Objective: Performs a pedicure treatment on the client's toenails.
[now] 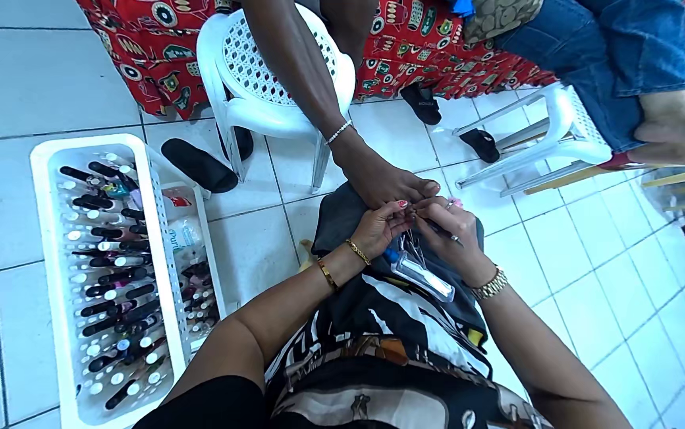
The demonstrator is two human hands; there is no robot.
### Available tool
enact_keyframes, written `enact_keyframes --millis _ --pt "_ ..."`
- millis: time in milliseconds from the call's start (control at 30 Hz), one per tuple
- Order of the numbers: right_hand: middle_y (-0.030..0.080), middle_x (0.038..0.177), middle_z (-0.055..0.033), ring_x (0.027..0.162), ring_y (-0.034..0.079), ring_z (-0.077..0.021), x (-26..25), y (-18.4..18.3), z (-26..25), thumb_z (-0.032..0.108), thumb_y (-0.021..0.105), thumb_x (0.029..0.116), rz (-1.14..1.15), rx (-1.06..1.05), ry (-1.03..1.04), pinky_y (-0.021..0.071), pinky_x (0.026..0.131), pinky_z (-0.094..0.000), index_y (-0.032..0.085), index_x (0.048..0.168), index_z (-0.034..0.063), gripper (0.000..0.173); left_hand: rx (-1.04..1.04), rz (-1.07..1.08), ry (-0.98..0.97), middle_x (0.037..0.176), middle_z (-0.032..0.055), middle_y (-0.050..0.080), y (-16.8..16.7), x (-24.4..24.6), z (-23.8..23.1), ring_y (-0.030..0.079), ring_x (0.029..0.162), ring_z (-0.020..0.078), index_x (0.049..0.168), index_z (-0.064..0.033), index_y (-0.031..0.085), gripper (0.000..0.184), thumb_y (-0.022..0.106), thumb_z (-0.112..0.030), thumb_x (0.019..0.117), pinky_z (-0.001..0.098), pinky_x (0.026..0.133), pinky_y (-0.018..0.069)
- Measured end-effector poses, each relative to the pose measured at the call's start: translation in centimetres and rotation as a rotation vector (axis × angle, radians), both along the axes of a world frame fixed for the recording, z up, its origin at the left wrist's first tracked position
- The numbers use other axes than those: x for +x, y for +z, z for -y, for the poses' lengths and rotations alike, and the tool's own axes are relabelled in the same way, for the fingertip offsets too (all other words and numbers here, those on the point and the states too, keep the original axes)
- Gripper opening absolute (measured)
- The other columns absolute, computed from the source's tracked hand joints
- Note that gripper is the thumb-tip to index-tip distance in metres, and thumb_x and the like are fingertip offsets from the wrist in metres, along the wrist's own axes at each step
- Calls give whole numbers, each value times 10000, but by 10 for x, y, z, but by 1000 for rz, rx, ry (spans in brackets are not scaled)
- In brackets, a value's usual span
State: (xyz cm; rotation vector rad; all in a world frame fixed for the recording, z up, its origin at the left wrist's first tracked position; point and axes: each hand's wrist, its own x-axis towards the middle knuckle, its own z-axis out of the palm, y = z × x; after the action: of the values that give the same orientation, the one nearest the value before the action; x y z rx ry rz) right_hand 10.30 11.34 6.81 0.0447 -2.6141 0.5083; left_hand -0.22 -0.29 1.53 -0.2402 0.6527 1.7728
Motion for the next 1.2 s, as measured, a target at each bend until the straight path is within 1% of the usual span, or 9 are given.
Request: enact_keyframes --millis 100,233,367,467,600,700,967,1067,1200 --pt "696 874 -182 801 690 -239 1 7 1 31 613 862 37 8 17 553 682 -315 642 759 -20 117 0 -7 -1 831 19 668 1 -1 1 679 753 129 917 -89 646 121 580 -118 1014 280 780 589" --pt "712 907 -183 831 708 -241 0 2 1 24 635 866 -1 13 0 570 700 -315 668 799 -25 90 -1 -10 4 831 19 665 1 -1 1 679 757 130 920 -92 639 105 585 -109 1008 285 789 590" --pt "704 899 -186 825 699 -250 1 6 1 26 615 862 30 11 33 563 692 -326 644 758 -20 118 -8 -16 8 826 17 659 3 -2 2 675 751 130 917 -95 635 113 580 -111 1014 284 777 590" --pt "728 942 -179 888 716 -221 4 9 -1 28 629 867 26 -32 22 573 773 -290 679 795 -21 101 -12 -7 6 835 25 671 4 -3 2 687 761 136 912 -86 643 127 574 -109 1017 286 785 596" --pt "723 943 -196 853 720 -246 2 -6 -1 14 640 878 -57 37 15 580 703 -315 670 789 -26 102 1 -13 2 832 15 666 0 -2 0 677 758 131 921 -90 644 117 580 -120 1015 288 785 588" --pt "727 962 -194 895 720 -230 5 -4 0 14 637 890 -57 26 16 579 749 -285 671 782 -26 120 14 -24 1 841 25 667 0 -2 0 682 770 141 929 -77 643 119 579 -119 1019 297 803 592" --pt "728 974 -204 906 722 -250 4 -6 1 9 627 895 -63 66 41 581 747 -300 669 778 -26 129 3 -19 0 845 32 672 1 -3 1 685 767 139 942 -69 645 118 579 -125 1022 293 796 594" --pt "723 947 -200 858 715 -255 2 -7 1 15 620 884 -70 91 42 576 713 -313 663 764 -18 132 1 -14 -2 838 25 657 0 -2 1 673 758 134 931 -80 639 107 584 -118 1015 289 788 591" --pt "716 923 -184 863 708 -234 3 5 1 29 617 874 11 24 46 569 720 -301 651 747 -11 138 2 -13 4 861 42 678 2 -2 1 694 783 151 953 -63 640 111 571 -111 1024 304 813 595"
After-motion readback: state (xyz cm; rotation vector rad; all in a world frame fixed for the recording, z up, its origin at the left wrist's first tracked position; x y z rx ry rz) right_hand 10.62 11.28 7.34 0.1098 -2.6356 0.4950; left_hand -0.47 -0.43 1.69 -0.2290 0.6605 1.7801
